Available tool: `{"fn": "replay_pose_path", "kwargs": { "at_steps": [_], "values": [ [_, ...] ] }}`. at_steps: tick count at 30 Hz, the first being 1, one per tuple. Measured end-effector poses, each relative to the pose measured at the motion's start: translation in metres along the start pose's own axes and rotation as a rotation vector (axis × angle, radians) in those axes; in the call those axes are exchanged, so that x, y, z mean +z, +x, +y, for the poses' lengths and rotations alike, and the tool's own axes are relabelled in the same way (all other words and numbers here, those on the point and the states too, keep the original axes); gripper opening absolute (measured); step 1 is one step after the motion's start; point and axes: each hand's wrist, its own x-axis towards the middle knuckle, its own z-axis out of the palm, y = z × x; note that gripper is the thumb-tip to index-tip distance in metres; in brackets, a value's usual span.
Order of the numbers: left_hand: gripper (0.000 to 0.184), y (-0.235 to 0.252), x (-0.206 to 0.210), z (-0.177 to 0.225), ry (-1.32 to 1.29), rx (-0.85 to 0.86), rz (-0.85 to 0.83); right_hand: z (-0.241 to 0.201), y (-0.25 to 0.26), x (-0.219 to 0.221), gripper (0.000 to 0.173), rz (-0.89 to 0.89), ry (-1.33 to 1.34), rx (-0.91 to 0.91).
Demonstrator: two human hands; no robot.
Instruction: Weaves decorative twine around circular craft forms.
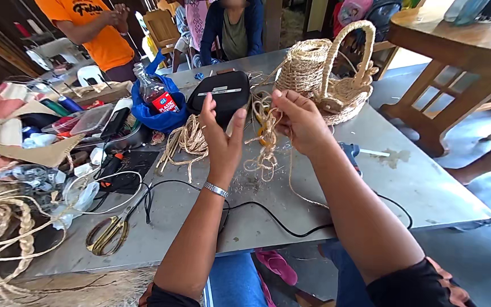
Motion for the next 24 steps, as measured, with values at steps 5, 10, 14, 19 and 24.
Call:
{"fn": "replay_pose_path", "kwargs": {
  "at_steps": [5,10,14,19,24],
  "values": [
    [0.053,-0.002,-0.002,0.021,-0.041,0.289,-0.237,-0.001,-0.004,0.004,0.018,-0.199,-0.218,-0.055],
    [0.037,-0.002,0.007,0.011,-0.229,0.216,-0.258,0.004,-0.001,0.004,0.025,-0.198,-0.328,-0.133],
    [0.024,-0.004,0.007,0.012,-0.136,0.228,-0.244,0.005,0.000,0.000,0.020,-0.125,-0.457,-0.241],
    [0.019,-0.006,0.008,0.015,-0.109,0.229,-0.245,0.003,0.001,-0.001,0.025,-0.116,-0.480,-0.262],
    [0.019,-0.015,0.008,0.027,-0.073,0.246,-0.225,0.005,0.000,0.000,0.027,-0.031,-0.636,-0.282]
  ]
}}
